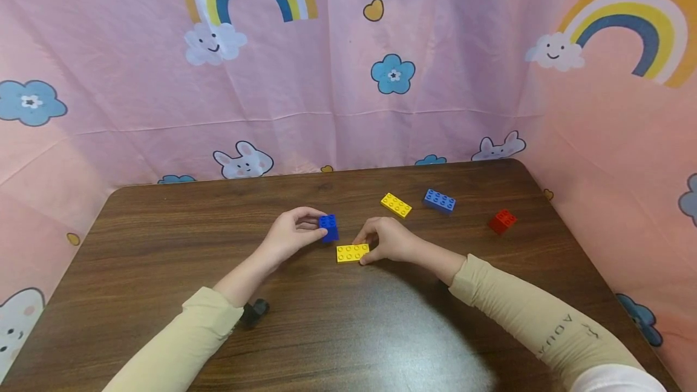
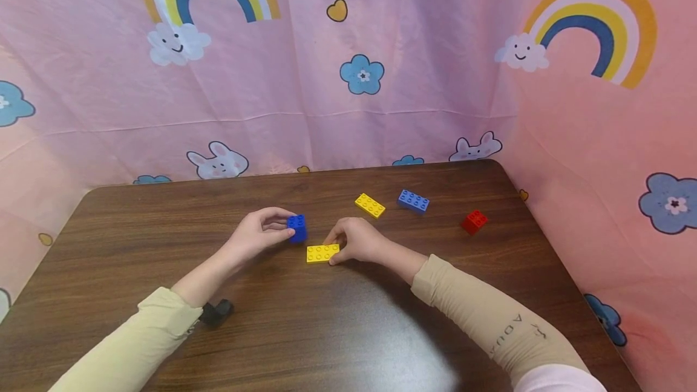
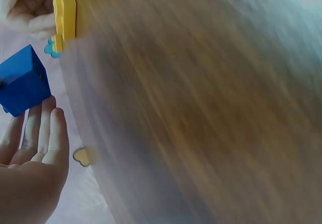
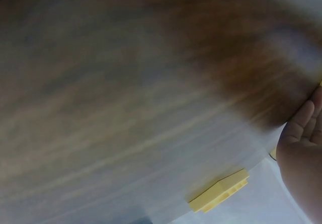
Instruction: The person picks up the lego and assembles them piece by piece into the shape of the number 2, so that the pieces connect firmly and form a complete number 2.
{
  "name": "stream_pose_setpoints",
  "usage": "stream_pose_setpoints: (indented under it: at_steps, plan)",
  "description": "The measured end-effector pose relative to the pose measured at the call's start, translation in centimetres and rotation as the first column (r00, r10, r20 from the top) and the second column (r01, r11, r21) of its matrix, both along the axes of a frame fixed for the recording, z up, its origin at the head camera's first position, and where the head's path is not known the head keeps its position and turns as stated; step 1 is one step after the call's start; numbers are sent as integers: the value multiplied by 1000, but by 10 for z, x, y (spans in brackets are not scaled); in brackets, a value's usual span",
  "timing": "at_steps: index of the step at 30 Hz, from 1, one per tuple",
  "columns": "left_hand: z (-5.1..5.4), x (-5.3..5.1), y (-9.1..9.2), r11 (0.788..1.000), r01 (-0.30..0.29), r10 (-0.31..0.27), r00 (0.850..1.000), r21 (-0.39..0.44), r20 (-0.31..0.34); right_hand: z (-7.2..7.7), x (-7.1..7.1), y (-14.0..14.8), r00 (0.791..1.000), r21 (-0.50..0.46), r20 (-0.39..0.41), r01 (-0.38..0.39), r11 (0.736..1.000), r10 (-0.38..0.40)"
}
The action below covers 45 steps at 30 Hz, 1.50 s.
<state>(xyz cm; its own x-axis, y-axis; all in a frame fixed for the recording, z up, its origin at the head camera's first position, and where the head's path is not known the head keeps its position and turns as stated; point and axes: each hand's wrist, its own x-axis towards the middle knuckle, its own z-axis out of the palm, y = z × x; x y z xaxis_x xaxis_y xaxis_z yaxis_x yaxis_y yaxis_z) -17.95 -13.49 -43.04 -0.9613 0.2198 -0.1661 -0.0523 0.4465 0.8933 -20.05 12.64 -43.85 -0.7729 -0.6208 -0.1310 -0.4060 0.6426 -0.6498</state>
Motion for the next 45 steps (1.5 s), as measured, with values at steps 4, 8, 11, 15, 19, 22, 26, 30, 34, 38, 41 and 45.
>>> stream_pose_setpoints:
  at_steps: [4, 8, 11, 15, 19, 22, 26, 30, 34, 38, 41, 45]
  plan:
    - [1, 3, 7, 1000, 26, -26, 1000, -8, -8, -1, 0, 0, 1000, -1, 2, -2, 1000, 2]
    - [1, 6, 11, 999, 42, -42, 999, -15, -15, -1, -1, 0, 1000, -4, -8, -9, 1000, 9]
    - [0, 7, 15, 999, 50, -51, 999, -10, -15, -1, -1, 1, 1000, -8, -11, -13, 1000, 13]
    - [-1, 8, 17, 998, 66, -66, 998, -5, -9, -1, 0, 1, 1000, -14, -1, -12, 1000, 12]
    - [-6, 8, 18, 997, 79, -79, 997, 1, -18, -1, 0, 1, 1000, -15, 9, -7, 1000, 7]
    - [-11, 8, 19, 996, 92, -92, 995, -3, -31, -1, 0, 1, 1000, -14, 9, -7, 1000, 7]
    - [-14, 8, 21, 994, 112, -112, 992, -11, -49, -1, -1, 1, 1000, -18, 8, -10, 1000, 10]
    - [-13, 9, 22, 991, 132, -133, 989, -28, -71, -2, -1, 1, 1000, -18, 9, -9, 1000, 9]
    - [-12, 12, 23, 986, 154, -160, 982, -63, -98, -2, -1, 1, 1000, -15, 13, -8, 1000, 8]
    - [-10, 14, 24, 979, 182, -192, 972, -88, -133, -2, -1, 1, 1000, -13, 14, -12, 1000, 12]
    - [-10, 14, 24, 975, 193, -210, 963, -113, -167, -1, -1, 1, 1000, -11, 13, -14, 1000, 14]
    - [-10, 13, 23, 965, 200, -233, 950, -172, -207, 1, -1, 1, 1000, -13, 14, -13, 1000, 13]
